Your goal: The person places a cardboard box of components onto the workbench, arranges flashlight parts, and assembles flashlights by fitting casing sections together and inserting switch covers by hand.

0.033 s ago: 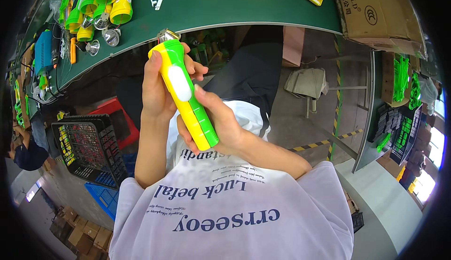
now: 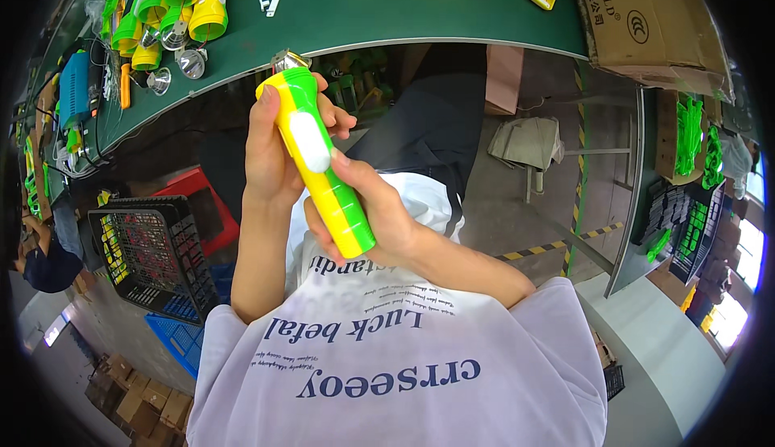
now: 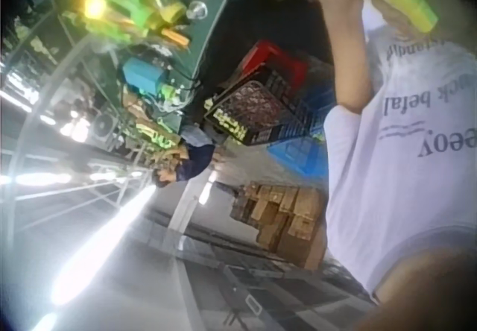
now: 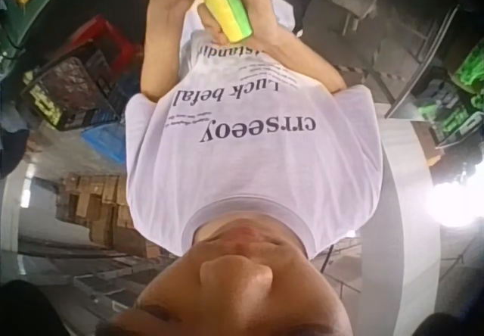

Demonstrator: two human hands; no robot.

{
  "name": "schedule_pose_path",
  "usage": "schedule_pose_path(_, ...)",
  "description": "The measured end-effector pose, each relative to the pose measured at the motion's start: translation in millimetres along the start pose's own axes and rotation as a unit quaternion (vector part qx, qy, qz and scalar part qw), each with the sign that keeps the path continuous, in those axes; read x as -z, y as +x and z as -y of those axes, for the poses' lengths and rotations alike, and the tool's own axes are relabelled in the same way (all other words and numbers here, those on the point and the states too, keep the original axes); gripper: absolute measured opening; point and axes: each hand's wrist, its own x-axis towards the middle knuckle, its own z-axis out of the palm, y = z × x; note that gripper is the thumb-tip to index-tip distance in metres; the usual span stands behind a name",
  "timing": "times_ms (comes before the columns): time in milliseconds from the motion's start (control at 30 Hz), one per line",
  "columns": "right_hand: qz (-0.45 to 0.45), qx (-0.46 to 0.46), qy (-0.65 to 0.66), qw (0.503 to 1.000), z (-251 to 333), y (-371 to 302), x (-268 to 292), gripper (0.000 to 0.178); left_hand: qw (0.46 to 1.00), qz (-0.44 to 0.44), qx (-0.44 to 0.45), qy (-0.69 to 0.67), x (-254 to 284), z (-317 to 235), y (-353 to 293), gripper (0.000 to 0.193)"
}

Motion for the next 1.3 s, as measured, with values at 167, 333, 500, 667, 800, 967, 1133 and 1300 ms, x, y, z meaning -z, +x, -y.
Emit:
schedule_pose_path(167,0.03,0.027,0.025,0.999,-3,2,-1,0.051,0.999,-0.014,0.018,-0.031,-3,0,1,0.057)
schedule_pose_path(333,-0.04,-0.016,0.026,0.999,1,2,-10,0.051,0.989,-0.096,0.089,0.073,-8,-7,6,0.059)
schedule_pose_path(500,-0.053,-0.038,-0.081,0.995,31,0,-27,0.06,0.972,0.039,0.016,-0.229,11,1,13,0.067)
schedule_pose_path(667,-0.079,-0.041,-0.24,0.967,59,3,-46,0.067,0.946,0.131,-0.043,-0.294,12,0,13,0.096)
schedule_pose_path(800,-0.078,-0.01,-0.322,0.943,80,11,-45,0.047,0.997,0.008,-0.081,-0.011,-21,7,-23,0.119)
schedule_pose_path(967,0.027,-0.077,-0.396,0.915,97,15,-60,0.043,0.992,-0.047,-0.07,0.093,-19,2,-55,0.118)
schedule_pose_path(1133,0.038,-0.095,-0.415,0.904,105,15,-72,0.035,0.969,-0.085,-0.142,0.183,-33,-2,-56,0.117)
schedule_pose_path(1300,0.044,-0.095,-0.454,0.885,117,14,-94,0.041,0.978,-0.092,-0.155,0.103,-31,-5,-55,0.122)
